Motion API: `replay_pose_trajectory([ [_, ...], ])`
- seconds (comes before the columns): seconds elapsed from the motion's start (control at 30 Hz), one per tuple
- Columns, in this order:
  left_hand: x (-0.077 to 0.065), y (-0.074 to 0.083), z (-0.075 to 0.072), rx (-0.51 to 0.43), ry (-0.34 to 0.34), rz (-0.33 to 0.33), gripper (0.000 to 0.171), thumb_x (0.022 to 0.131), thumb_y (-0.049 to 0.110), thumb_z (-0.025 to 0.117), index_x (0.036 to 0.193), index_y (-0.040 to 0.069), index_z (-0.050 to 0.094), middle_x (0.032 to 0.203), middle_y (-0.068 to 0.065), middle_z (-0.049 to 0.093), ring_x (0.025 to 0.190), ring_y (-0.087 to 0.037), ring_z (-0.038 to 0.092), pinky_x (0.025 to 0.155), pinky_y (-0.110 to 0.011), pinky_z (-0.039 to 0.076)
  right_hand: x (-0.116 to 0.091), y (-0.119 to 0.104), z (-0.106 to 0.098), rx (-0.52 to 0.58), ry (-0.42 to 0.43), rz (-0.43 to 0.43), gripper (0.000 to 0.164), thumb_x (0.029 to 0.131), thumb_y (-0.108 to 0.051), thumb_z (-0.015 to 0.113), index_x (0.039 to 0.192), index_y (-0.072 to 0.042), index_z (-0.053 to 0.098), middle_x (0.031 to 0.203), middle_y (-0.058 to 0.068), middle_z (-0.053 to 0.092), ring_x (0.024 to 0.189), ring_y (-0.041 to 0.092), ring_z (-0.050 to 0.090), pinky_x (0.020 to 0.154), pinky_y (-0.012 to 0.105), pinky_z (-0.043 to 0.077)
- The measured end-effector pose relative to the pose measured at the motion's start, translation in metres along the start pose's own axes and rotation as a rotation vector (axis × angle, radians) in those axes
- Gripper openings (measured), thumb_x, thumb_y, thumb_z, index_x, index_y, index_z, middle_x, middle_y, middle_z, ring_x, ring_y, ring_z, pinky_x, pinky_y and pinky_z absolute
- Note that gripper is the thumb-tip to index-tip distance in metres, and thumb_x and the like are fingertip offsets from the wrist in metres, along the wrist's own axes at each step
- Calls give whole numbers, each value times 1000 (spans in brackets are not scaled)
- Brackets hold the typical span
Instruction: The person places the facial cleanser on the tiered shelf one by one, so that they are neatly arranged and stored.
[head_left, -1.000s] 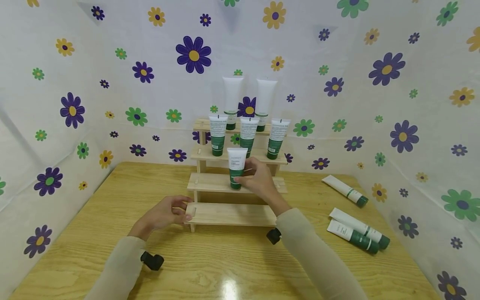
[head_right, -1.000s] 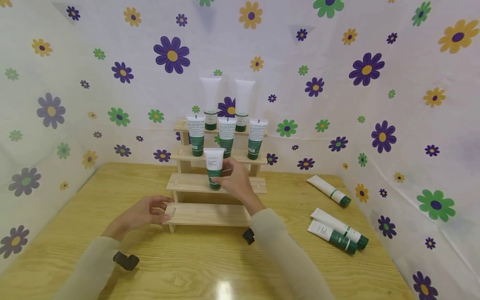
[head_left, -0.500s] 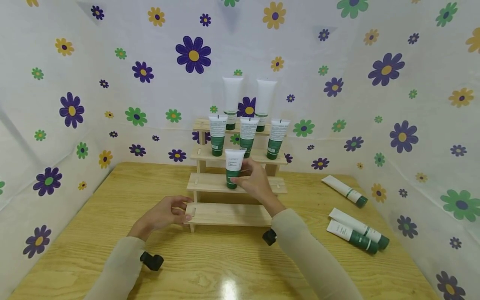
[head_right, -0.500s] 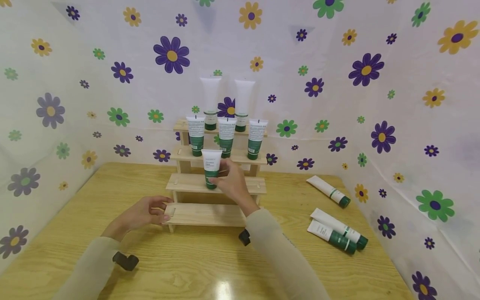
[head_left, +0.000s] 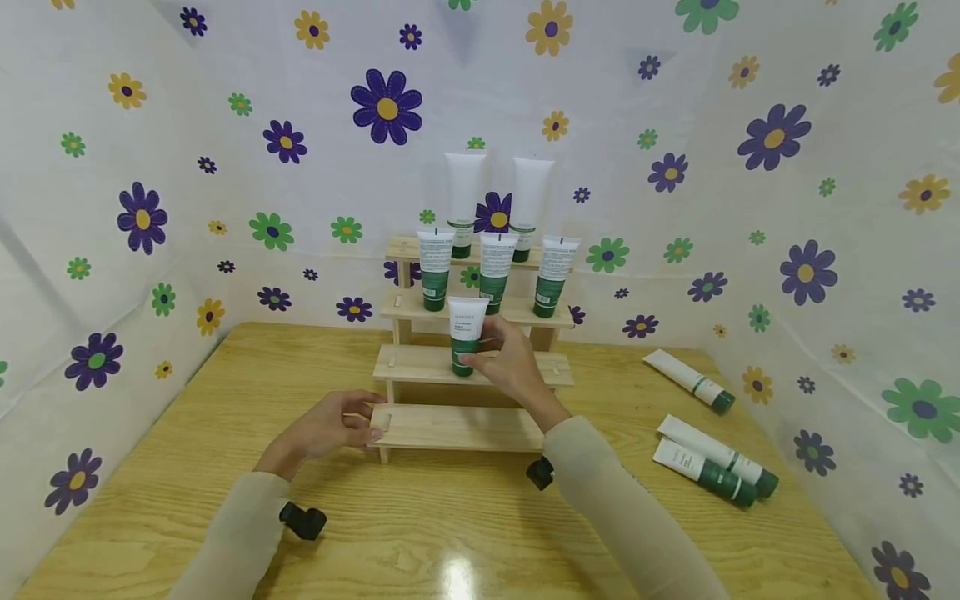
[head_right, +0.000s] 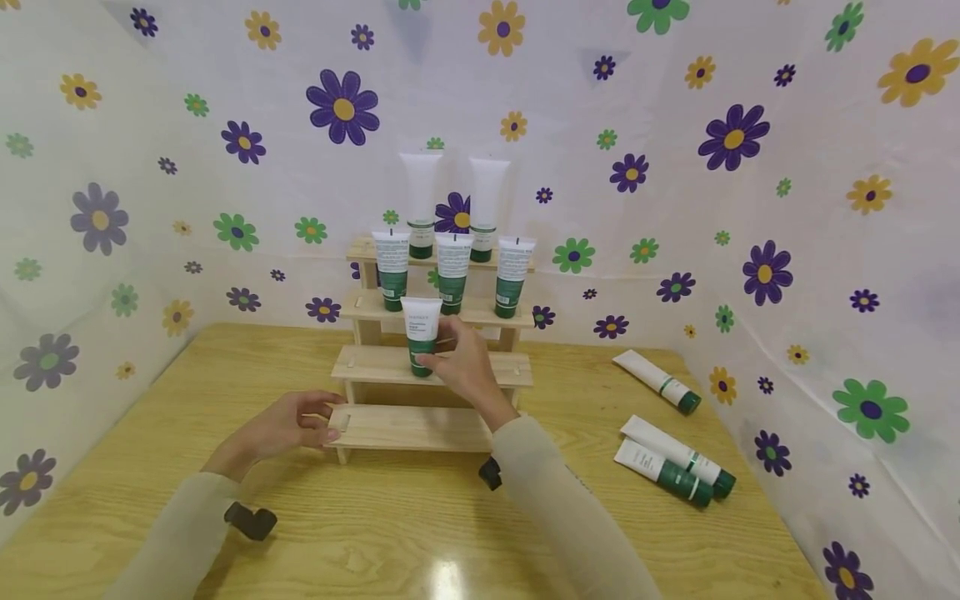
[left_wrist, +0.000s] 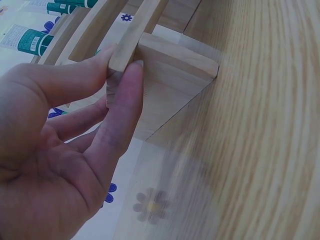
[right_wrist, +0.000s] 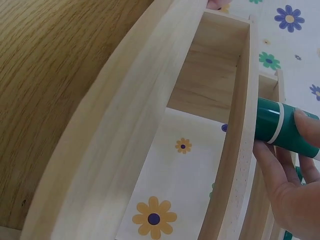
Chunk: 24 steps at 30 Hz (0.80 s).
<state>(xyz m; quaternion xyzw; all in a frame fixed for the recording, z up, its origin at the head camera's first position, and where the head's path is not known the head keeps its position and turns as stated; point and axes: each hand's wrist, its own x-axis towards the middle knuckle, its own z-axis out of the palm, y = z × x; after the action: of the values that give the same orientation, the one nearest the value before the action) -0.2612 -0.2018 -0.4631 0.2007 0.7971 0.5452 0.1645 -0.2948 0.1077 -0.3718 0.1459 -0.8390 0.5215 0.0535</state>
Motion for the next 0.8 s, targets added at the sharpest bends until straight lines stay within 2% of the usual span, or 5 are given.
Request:
replay_pose_trajectory([
  [0.53, -1, 3, 1, 1, -5, -8, 65, 96, 15, 75, 148, -8, 44, 120, -26, 63, 95, -19, 71, 79, -37, 66, 0, 5, 0, 14, -30, -52, 52, 88, -5, 81, 135, -6, 59, 131, 16, 68, 118, 34, 69, 106, 45, 57],
  [0.67, -1, 2, 2, -1, -11, -3, 67, 95, 16, 76, 148, -9, 43, 121, -27, 63, 95, -19, 71, 79, -38, 66, -3, 10, -8, 39, -58, -52, 52, 90, -8, 79, 137, -8, 58, 132, 16, 68, 121, 36, 67, 107, 45, 56],
  [0.8, -1, 2, 0, 5, -1, -12, 68, 95, 18, 77, 148, -8, 44, 122, -27, 63, 97, -22, 72, 79, -38, 66, -10, 10, -29, 18, -72, -34, 50, 92, -11, 78, 138, -10, 58, 131, 17, 69, 120, 36, 68, 103, 47, 58],
])
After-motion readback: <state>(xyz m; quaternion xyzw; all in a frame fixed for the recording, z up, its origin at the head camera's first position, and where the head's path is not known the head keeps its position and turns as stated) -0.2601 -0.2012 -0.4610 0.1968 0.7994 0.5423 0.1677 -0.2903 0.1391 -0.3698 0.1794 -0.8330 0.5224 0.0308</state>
